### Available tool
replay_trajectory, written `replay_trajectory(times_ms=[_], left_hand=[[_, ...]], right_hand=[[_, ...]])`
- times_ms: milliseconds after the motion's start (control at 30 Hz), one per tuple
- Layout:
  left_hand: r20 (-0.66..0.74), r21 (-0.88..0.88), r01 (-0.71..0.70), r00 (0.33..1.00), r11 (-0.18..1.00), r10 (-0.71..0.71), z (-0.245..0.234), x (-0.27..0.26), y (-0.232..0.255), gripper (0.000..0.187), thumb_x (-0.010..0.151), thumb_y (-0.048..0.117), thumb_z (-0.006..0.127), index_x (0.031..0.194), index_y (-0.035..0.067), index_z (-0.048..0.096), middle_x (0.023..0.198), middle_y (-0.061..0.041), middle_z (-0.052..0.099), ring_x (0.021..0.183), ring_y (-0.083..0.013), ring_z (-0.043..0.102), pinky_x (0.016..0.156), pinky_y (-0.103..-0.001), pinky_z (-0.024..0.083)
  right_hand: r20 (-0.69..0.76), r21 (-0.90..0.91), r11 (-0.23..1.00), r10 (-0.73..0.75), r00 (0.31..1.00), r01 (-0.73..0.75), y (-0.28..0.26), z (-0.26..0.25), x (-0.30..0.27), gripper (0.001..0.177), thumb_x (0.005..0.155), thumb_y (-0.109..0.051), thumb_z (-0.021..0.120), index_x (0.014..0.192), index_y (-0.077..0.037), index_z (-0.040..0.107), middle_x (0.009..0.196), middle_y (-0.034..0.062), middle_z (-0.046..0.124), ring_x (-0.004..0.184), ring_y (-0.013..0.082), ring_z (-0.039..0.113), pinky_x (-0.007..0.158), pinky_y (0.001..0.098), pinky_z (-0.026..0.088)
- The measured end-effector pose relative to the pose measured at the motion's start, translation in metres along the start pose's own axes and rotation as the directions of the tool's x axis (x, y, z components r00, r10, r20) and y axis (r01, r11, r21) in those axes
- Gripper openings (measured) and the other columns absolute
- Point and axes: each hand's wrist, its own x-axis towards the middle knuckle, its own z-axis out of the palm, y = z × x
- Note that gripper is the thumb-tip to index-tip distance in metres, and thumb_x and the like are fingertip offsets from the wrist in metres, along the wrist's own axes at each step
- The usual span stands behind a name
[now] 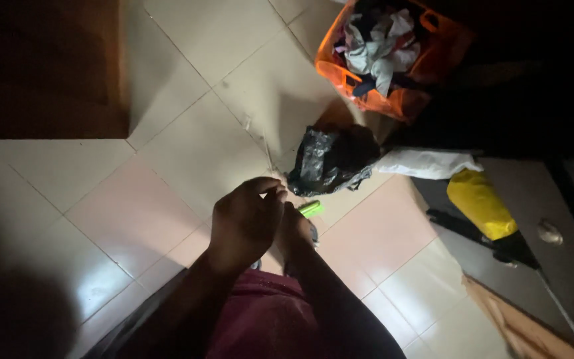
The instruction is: The recorder ties a plastic bag, puts it into a drawer, and then assembles a green floor mop by screwing the handle into the head.
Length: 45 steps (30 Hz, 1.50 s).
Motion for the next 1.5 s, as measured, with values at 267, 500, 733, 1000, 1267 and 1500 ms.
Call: replay_trajectory(times_ms=[267,500,733,1000,1267,1500], left_hand=[[0.341,-0.012,0.121,0.934,0.993,-0.109,0.097,-0.027,-0.079,0.028,0.104,0.018,0.055,0.124,0.003,0.066,0.107,-0.015,0.076,0.08,-0.0213,0.077,0.071,-0.033,0.064],[0.379,-0.025,0.038,0.925,0.999,-0.026,0.135,-0.039,-0.111,0.038,0.092,0.017,0.065,0.124,-0.003,0.058,0.097,-0.02,0.075,0.082,-0.0278,0.076,0.07,-0.039,0.063],[0.352,-0.034,0.099,0.932,0.995,-0.081,0.1,0.002,-0.078,0.028,0.102,0.013,0.059,0.127,0.003,0.061,0.11,-0.023,0.073,0.093,-0.0317,0.077,0.079,-0.04,0.065],[0.151,0.149,-0.061,0.988,0.987,0.039,0.069,0.026,-0.063,0.027,0.097,0.007,0.062,0.124,0.002,0.064,0.11,-0.02,0.075,0.096,-0.0351,0.076,0.085,-0.04,0.061],[0.138,-0.07,0.024,0.99,0.997,-0.014,0.029,-0.008,-0.014,0.034,0.097,0.006,0.061,0.13,-0.001,0.062,0.105,-0.017,0.074,0.086,-0.0287,0.074,0.073,-0.036,0.059],[0.384,0.079,0.404,0.831,0.911,-0.402,0.026,-0.026,0.009,0.033,0.094,0.014,0.061,0.126,0.008,0.068,0.077,-0.015,0.077,0.068,-0.0241,0.077,0.067,-0.036,0.061]], right_hand=[[0.588,0.719,0.25,0.279,0.76,-0.648,0.008,0.067,-0.023,0.029,0.102,-0.023,0.058,0.123,-0.004,0.065,0.114,0.0137,0.07,0.102,0.0252,0.069,0.082,0.0314,0.053],[0.689,0.713,-0.405,0.251,0.68,-0.573,-0.004,0.108,0.01,0.024,0.101,-0.019,0.059,0.116,-0.002,0.065,0.103,0.0117,0.069,0.088,0.0212,0.066,0.069,0.0279,0.05],[0.752,0.45,-0.855,0.207,0.626,-0.257,0.02,0.122,0.055,0.019,0.1,-0.015,0.06,0.109,0.001,0.066,0.091,0.0096,0.068,0.074,0.0172,0.063,0.057,0.0245,0.048],[0.701,0.187,-0.982,0.153,0.696,0.027,0.03,0.126,0.148,0.019,0.098,-0.017,0.063,0.101,0.001,0.071,0.074,0.0061,0.063,0.051,0.0118,0.051,0.039,0.0222,0.037],[0.572,0.653,-0.717,0.256,0.779,-0.244,0.033,-0.047,0.129,0.019,0.097,-0.013,0.056,0.101,0.001,0.068,0.078,0.0104,0.066,0.062,0.0158,0.064,0.052,0.0281,0.051],[0.178,0.824,0.489,0.255,0.95,-0.285,0.038,-0.05,0.022,0.016,0.083,-0.003,0.065,0.099,-0.002,0.068,0.088,0.0168,0.073,0.076,0.0286,0.072,0.067,0.0378,0.058]])
